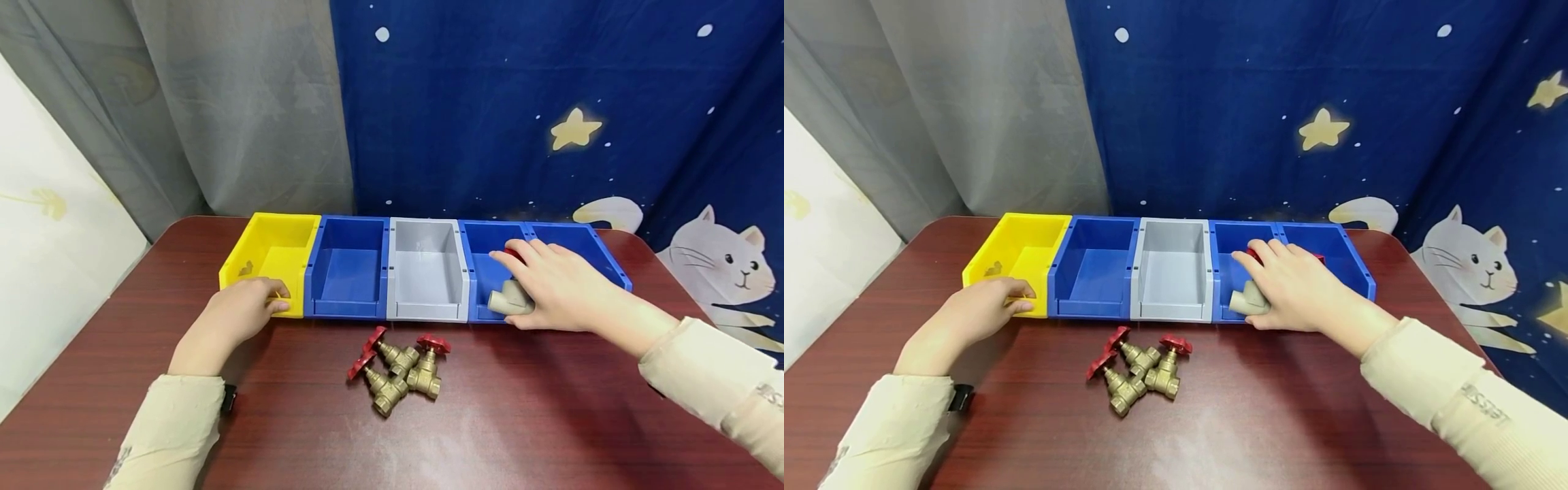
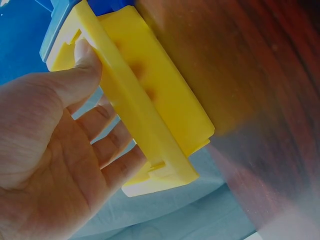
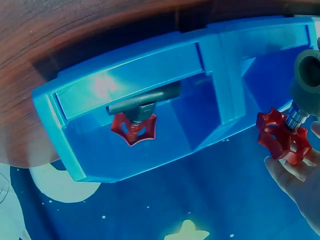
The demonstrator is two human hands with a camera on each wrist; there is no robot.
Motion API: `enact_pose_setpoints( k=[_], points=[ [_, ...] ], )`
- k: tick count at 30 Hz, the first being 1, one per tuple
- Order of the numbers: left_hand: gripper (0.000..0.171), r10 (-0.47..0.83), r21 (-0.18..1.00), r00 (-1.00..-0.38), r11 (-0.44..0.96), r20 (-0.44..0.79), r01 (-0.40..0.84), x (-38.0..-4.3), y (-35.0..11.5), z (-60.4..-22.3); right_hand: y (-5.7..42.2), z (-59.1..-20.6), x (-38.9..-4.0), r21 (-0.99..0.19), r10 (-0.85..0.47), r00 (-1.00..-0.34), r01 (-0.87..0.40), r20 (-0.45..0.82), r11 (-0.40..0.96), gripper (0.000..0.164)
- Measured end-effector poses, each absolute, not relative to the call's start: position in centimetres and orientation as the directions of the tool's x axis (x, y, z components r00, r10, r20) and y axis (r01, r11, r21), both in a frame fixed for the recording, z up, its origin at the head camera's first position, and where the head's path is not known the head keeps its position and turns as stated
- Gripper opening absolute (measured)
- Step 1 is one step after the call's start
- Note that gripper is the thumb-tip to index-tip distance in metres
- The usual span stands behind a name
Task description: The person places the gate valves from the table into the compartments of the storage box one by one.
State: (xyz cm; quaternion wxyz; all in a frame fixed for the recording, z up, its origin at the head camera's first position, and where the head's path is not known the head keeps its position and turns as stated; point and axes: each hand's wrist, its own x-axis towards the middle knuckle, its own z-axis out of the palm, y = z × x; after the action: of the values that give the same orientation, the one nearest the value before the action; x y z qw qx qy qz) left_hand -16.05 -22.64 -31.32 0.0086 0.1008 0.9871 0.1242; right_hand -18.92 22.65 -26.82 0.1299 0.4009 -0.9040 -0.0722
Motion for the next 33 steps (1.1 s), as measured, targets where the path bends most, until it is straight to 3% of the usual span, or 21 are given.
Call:
enact_pose_setpoints(
  k=[12,23,33],
  points=[
    [0.024,0.195,0.249,-0.981,0.950,0.001,0.189,-16.0,-22.7,-31.4,22.8,-26.7,-21.6,0.241,-0.739,-0.660,-0.701,0.139,0.671,0.091],
    [0.023,0.195,0.252,-0.981,0.949,-0.002,0.188,-16.1,-22.7,-31.5,22.6,-26.8,-23.9,0.152,-0.691,-0.719,-0.678,0.067,0.720,0.090],
    [0.024,0.186,0.249,-0.983,0.952,-0.003,0.179,-16.0,-22.7,-31.4,21.5,-27.9,-24.8,0.193,-0.710,-0.704,-0.697,-0.004,0.690,0.089]
  ],
)
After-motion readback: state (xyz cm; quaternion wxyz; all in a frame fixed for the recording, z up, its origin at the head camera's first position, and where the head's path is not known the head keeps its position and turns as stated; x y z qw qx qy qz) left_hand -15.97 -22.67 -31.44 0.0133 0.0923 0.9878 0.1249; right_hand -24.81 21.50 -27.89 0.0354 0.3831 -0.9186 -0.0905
